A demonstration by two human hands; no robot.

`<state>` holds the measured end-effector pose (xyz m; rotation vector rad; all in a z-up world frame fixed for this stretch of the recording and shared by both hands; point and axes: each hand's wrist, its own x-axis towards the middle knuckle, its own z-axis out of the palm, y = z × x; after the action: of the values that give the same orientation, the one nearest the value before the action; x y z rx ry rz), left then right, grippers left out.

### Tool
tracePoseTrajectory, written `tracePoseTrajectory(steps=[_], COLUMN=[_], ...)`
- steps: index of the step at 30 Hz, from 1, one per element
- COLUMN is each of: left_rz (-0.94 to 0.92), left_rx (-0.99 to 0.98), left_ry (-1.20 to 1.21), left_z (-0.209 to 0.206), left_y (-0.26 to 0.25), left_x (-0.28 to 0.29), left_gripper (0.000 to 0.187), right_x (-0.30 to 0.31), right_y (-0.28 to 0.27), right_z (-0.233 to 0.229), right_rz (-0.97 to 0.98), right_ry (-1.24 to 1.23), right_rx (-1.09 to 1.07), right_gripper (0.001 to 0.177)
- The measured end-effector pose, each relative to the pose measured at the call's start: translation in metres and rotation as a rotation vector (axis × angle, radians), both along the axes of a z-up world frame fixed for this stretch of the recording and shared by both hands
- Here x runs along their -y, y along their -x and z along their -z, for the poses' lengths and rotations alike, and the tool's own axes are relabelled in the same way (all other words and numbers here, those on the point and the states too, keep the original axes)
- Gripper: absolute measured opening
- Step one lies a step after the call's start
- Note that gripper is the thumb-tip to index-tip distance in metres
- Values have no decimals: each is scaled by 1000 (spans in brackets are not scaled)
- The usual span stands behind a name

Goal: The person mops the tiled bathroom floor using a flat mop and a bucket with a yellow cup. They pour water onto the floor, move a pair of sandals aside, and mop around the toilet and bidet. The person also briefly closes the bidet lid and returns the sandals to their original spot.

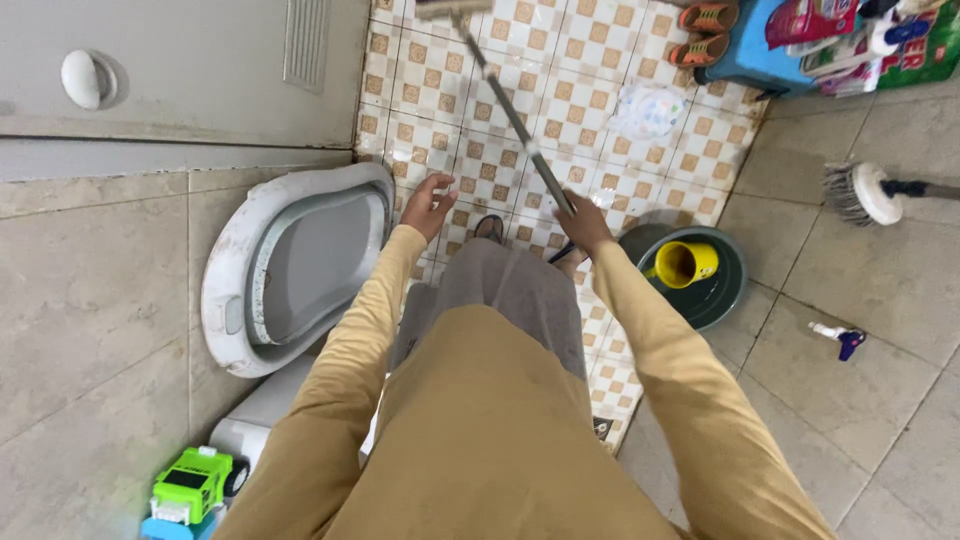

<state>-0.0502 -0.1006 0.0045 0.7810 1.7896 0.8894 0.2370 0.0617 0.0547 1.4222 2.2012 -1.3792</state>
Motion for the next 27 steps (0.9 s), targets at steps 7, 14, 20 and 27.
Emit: tracePoseTrajectory(steps=[7,14,20,27], left_rz=[1,66,74,175], left_rx=[121,83,136,0], left_ry=[58,-21,37,225], left_z=[19,16,51,112], left_y=[-12,-35,-79,-108], left_x=[-5,-32,-12,0], left_gripper=[28,29,26,34], right_x=[22,31,32,6], right_y=[-37,-47,-49,6], right_z=[-69,19,-84,-77], right_rz=[655,511,-264,-366], right_ry=[1059,577,-31,-114], right_rx=[-283,-13,482,524], right_gripper=[33,54,57,54])
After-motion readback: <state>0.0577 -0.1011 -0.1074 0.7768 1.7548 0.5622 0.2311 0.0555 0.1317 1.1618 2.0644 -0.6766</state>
